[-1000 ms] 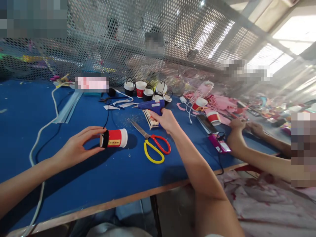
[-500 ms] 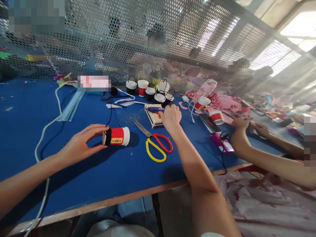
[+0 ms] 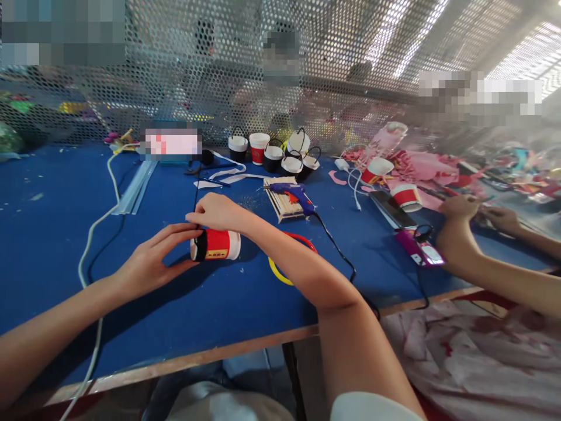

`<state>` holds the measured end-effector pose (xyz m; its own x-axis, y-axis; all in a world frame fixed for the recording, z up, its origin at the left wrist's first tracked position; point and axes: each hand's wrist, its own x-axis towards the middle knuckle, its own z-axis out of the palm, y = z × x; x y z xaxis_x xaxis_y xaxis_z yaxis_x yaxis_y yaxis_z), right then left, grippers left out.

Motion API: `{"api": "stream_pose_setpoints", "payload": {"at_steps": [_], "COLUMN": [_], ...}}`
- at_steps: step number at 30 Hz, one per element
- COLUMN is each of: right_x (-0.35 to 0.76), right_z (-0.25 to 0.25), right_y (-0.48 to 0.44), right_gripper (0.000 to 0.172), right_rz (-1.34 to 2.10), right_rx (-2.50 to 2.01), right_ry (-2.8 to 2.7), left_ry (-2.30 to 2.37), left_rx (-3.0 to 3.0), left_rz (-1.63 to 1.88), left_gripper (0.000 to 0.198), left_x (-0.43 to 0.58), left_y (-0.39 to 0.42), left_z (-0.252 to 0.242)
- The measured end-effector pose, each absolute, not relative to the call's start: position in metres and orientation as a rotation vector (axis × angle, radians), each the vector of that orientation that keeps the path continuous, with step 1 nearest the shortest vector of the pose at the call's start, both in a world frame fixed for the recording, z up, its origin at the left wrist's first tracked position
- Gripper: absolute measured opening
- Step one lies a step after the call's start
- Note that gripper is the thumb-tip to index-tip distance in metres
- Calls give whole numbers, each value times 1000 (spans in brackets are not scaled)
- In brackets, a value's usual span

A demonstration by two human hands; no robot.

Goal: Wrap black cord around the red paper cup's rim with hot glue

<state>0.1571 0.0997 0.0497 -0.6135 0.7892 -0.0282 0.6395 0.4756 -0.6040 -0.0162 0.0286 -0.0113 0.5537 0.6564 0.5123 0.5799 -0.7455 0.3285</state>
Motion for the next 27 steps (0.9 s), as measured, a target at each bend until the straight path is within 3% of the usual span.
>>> {"api": "stream_pose_setpoints", "payload": {"at_steps": [2,9,27], "right_x": [159,185,187], "right_z": [49,53,32], "right_y": [99,90,94], "right_gripper": [29,25,31], "right_rz": [887,825,583], "right_rx": [-1177,-1135,-1151], "right_ry": [-2358,-2035,-2035], "left_ry": [1061,994,896], "left_rx": [2653,2355,2131], "left_rz": [950,967,854], "left_gripper": [38,56,49], "left_x": [-16,-17,-17], "left_y": [28,30,30], "left_z": [-11,-14,-20]}}
